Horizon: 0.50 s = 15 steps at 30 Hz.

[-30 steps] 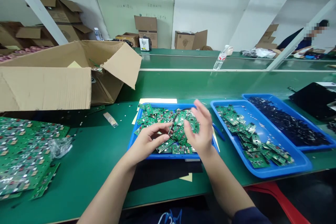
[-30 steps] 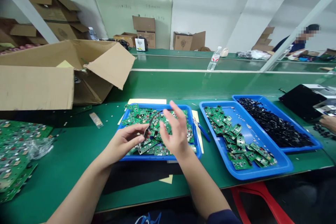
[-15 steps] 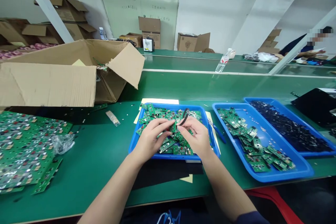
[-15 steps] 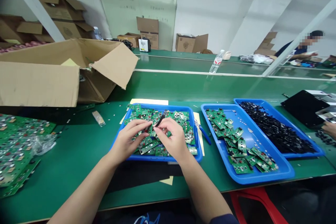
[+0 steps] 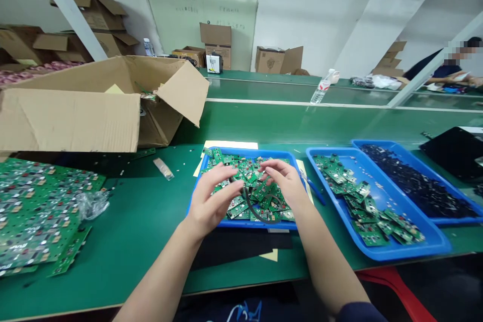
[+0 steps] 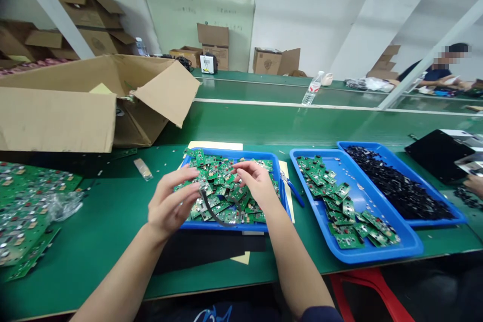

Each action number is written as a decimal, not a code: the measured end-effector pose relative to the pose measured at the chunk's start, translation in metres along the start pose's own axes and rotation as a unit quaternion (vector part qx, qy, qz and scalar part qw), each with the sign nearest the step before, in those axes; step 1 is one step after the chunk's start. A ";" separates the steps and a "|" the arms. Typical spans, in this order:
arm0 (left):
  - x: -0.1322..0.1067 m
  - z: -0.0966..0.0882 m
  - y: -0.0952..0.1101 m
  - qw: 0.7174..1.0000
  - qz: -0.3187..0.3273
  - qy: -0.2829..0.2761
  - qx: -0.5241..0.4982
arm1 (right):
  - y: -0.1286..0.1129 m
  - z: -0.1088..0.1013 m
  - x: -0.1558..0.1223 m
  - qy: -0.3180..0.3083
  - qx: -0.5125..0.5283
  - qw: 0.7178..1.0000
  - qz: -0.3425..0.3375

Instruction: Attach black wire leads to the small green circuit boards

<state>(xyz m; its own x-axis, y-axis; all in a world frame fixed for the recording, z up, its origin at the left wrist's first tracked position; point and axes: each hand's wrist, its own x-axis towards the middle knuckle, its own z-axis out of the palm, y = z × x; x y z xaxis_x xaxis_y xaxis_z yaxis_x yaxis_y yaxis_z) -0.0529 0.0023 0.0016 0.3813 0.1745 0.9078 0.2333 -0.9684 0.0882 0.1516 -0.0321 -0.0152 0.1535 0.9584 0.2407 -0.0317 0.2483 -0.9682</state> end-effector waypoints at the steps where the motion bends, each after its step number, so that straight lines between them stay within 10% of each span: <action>1: -0.001 0.002 0.001 0.999 0.016 -0.028 -0.003 | 0.002 0.001 0.000 -0.029 0.032 0.999 0.026; 6: -0.007 0.008 0.000 0.996 0.020 -0.086 0.010 | -0.003 0.012 -0.010 -0.239 0.123 0.960 0.075; 15: -0.005 0.011 -0.003 0.994 -0.055 -0.091 -0.006 | -0.007 0.024 -0.015 -0.205 0.179 0.953 0.135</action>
<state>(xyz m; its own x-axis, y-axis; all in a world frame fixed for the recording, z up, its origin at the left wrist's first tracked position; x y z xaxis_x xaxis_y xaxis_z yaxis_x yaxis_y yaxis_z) -0.0459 0.0063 -0.0074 0.5109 0.3070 0.8030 0.2717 -0.9438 0.1880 0.1261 -0.0449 -0.0101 -0.3038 0.9506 0.0642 -0.3618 -0.0528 -0.9307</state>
